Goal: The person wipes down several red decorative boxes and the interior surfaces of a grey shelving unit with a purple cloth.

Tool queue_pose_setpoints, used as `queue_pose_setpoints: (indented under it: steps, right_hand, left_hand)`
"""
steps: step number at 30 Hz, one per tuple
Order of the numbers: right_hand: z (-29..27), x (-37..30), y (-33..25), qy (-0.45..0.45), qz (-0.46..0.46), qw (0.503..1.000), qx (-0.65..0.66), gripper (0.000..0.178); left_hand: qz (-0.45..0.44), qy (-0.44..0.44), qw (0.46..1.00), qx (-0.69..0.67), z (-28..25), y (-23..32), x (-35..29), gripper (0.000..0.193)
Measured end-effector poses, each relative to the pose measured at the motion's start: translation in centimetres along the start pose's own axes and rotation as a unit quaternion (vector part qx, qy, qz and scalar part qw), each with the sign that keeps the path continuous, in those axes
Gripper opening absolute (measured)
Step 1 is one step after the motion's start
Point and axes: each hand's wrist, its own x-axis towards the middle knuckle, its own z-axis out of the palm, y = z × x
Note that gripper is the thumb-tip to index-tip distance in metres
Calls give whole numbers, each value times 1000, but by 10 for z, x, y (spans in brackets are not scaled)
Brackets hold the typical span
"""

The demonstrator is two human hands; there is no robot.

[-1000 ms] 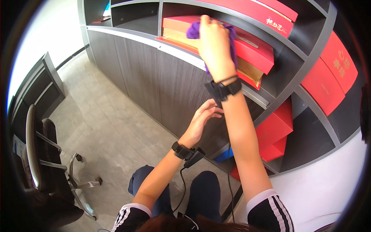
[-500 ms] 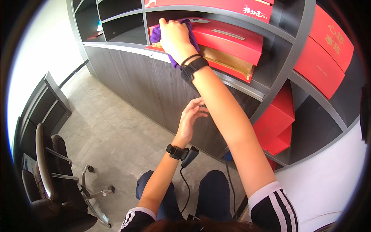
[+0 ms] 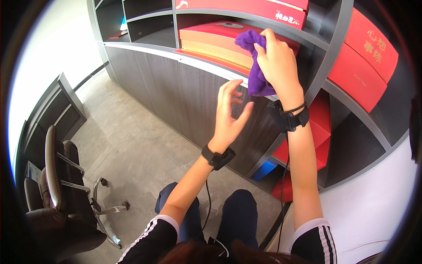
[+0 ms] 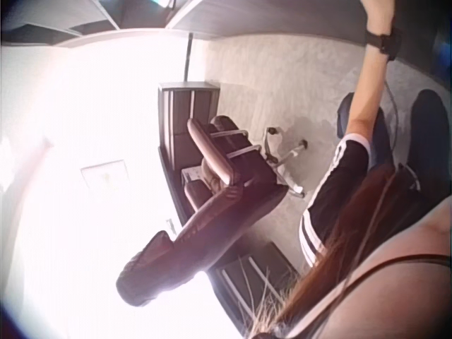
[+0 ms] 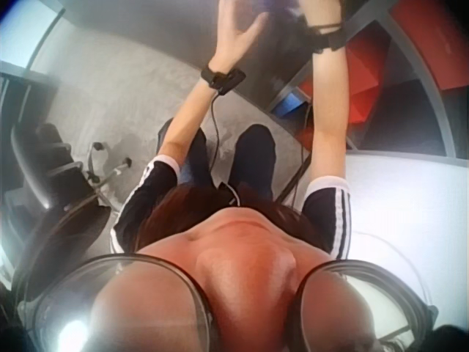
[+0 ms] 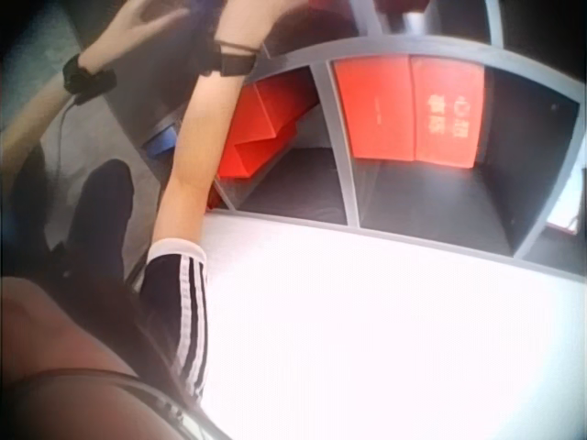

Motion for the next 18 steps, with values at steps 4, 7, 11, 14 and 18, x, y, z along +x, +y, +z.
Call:
queue_pose_setpoints:
  steps: [4,7,11,14,18]
  right_hand:
    - [0,-2,2,-9,3,999,32,22]
    - [1,-1,2,-15,-12,999,32,21]
    - [15,6,-1,-18,-43,999,-15,20]
    - [29,19,-10,-40,-42,998,-36,22]
    - [67,40,-31,-80,-29,996,-19,26]
  left_hand:
    - [-24,15,997,-68,26,7,11,52]
    - [-55,51,989,-126,35,6,17,40]
    - [-101,84,960,-248,26,-7,21,21]
    - [-101,147,953,-244,10,-9,26,16]
    - [-108,180,948,-237,-18,-24,37,24]
